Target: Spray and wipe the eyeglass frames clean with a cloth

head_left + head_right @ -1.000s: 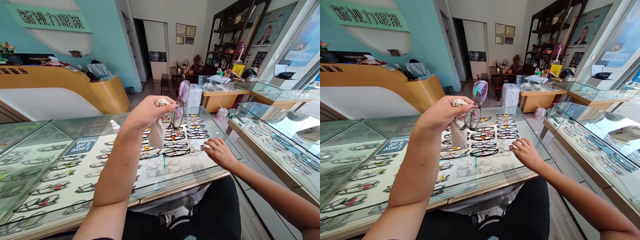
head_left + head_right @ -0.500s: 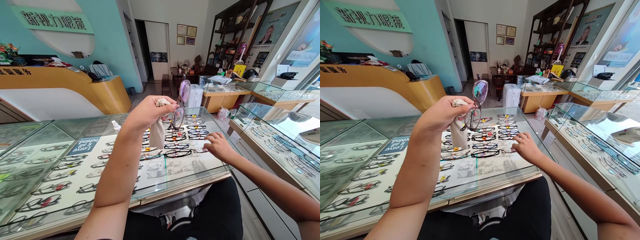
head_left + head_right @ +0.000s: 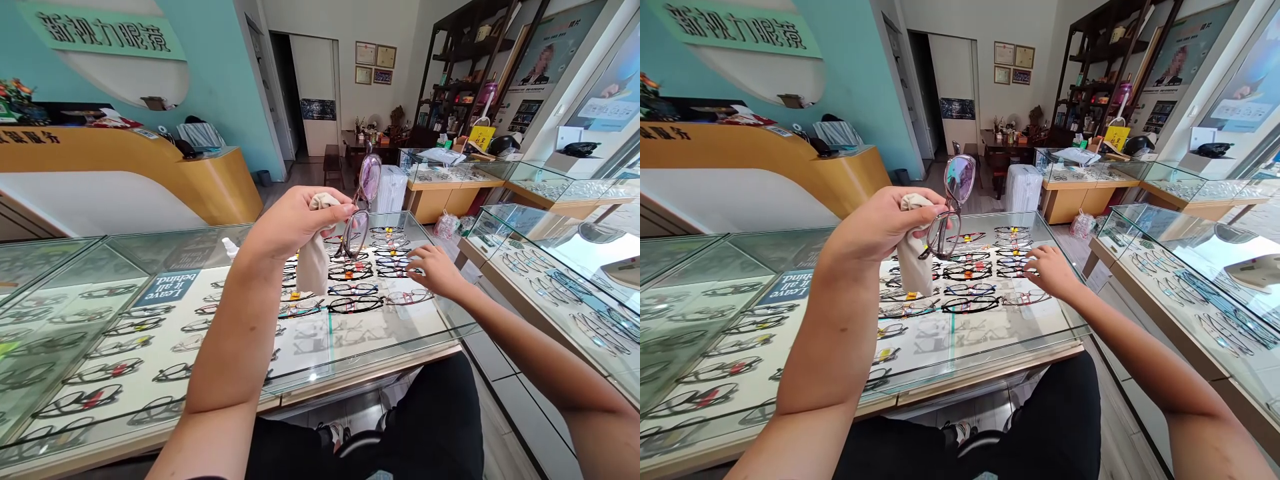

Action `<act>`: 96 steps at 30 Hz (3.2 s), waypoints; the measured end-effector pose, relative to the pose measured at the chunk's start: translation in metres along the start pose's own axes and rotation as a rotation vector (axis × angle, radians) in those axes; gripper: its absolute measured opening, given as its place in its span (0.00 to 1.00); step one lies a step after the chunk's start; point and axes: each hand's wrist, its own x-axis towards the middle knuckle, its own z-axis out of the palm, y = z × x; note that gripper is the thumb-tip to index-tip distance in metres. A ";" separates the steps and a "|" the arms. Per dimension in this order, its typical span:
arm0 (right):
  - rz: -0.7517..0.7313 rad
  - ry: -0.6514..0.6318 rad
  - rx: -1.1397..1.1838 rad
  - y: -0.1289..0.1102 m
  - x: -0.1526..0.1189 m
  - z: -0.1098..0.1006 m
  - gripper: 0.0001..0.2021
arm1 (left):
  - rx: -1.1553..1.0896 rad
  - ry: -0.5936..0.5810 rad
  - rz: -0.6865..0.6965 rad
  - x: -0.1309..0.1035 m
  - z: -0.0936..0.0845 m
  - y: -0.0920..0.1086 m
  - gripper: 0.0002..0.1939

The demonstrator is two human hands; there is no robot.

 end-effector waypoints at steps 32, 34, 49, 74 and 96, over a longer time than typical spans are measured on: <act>-0.353 -0.155 0.085 0.053 0.070 0.040 0.06 | -0.020 -0.030 0.032 0.002 -0.005 0.001 0.19; -0.335 -0.134 0.075 0.054 0.070 0.037 0.06 | -0.018 -0.033 0.028 0.002 -0.005 0.002 0.19; -0.209 -0.136 0.011 0.075 0.130 0.048 0.07 | 0.052 -0.042 0.045 -0.001 -0.009 0.005 0.20; -0.045 -0.066 -0.061 0.096 0.179 0.053 0.11 | -0.008 -0.028 0.059 -0.005 -0.013 0.008 0.18; -0.094 -0.132 0.011 0.084 0.200 0.063 0.07 | -0.020 -0.022 0.061 -0.006 -0.018 0.007 0.17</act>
